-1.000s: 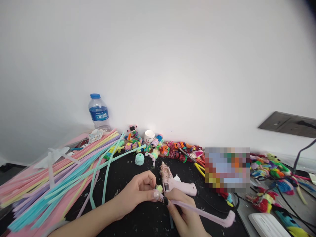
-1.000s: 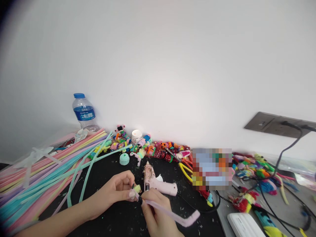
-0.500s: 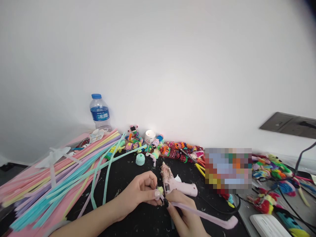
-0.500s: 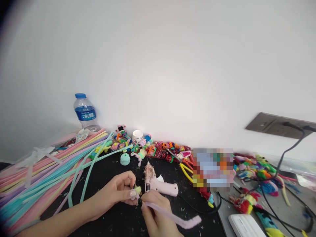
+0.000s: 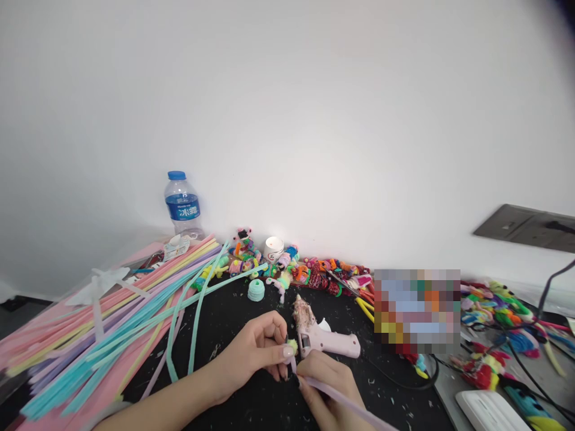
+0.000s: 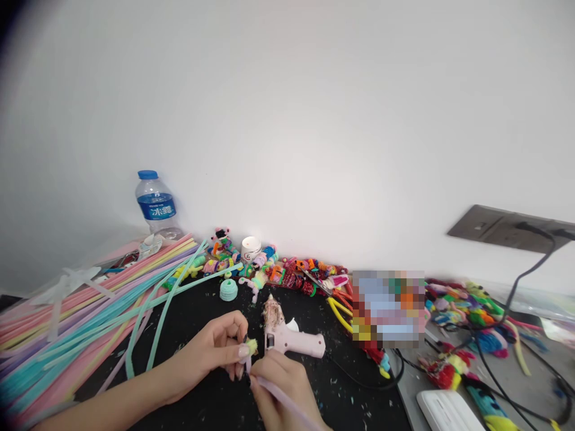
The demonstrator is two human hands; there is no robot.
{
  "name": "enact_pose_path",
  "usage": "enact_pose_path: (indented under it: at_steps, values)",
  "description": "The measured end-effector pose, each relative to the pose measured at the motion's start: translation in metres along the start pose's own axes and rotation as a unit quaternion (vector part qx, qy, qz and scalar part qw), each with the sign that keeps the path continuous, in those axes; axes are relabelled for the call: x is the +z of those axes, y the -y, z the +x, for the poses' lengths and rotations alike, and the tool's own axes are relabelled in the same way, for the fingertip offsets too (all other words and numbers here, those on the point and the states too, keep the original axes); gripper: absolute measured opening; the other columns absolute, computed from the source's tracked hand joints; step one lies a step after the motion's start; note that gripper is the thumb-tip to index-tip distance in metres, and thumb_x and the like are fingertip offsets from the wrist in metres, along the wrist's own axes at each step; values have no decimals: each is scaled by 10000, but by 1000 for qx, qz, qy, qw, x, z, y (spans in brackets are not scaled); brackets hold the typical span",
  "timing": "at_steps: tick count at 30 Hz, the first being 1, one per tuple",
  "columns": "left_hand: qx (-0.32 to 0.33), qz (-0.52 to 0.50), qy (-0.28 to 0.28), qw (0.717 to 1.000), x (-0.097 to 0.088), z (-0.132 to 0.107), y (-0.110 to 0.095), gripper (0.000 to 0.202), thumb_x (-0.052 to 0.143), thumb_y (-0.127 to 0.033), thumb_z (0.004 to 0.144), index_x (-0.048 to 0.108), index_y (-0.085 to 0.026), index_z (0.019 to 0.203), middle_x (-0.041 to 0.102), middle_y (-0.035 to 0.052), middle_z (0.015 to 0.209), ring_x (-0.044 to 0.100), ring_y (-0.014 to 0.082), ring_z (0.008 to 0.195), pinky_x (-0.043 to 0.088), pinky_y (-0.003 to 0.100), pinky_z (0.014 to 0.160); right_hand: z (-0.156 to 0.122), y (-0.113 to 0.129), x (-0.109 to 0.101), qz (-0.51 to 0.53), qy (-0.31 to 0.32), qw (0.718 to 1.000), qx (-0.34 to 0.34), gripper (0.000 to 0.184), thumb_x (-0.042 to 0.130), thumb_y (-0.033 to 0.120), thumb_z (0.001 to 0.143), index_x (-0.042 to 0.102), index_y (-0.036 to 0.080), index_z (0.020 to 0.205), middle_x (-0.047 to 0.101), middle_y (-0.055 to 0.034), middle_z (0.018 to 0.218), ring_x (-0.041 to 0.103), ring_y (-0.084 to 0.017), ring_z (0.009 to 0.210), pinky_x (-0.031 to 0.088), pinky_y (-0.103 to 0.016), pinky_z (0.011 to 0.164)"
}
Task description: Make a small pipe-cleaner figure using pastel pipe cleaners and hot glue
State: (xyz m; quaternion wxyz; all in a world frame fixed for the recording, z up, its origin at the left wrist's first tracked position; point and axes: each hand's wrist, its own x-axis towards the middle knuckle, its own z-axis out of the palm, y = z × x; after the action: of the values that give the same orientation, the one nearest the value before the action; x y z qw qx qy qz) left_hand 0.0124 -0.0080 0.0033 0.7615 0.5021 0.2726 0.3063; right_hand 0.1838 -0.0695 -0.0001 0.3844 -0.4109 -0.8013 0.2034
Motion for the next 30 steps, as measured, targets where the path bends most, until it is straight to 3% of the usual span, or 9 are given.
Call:
enact_pose_path:
  at_steps: [3, 9, 13, 19, 30]
  values:
    - [5, 14, -2, 1000, 1, 0, 0, 268, 683, -289, 724, 446, -169, 758, 552, -52, 615, 542, 73, 446, 424, 178, 440, 0, 1, 1, -14, -4, 1000, -19, 183, 420, 148, 886, 582, 190, 813, 617, -52, 701, 572, -154, 610, 454, -232, 574]
    - [36, 41, 14, 998, -2, 1, 5, 263, 657, -303, 750, 427, -179, 769, 532, -53, 597, 521, 75, 442, 429, 197, 459, 4, 2, 1, 2, 31, 999, -43, 215, 387, 162, 898, 583, 175, 812, 615, -65, 695, 564, -154, 618, 443, -233, 564]
    - [59, 98, -3, 993, -2, -4, 4, 218, 613, -302, 787, 428, -188, 789, 489, -60, 568, 515, 95, 505, 444, 225, 532, 4, 2, -1, -8, -21, 1000, -12, 211, 422, 177, 889, 568, 180, 737, 579, -32, 627, 525, -134, 551, 411, -221, 518]
    - [131, 186, -1, 974, 1, -9, -2, 123, 534, -299, 839, 485, -190, 812, 417, -27, 761, 497, 97, 595, 468, 234, 573, 4, 2, -4, -6, -43, 999, 15, 199, 455, 176, 870, 595, 163, 729, 595, -39, 617, 538, -140, 554, 418, -224, 529]
    - [119, 191, 12, 974, 1, -10, 0, 141, 504, -329, 857, 490, -192, 829, 405, -29, 742, 466, 91, 568, 439, 224, 545, 4, 4, -6, 7, -39, 999, 13, 203, 454, 166, 861, 589, 159, 710, 584, -40, 607, 525, -138, 549, 406, -228, 528]
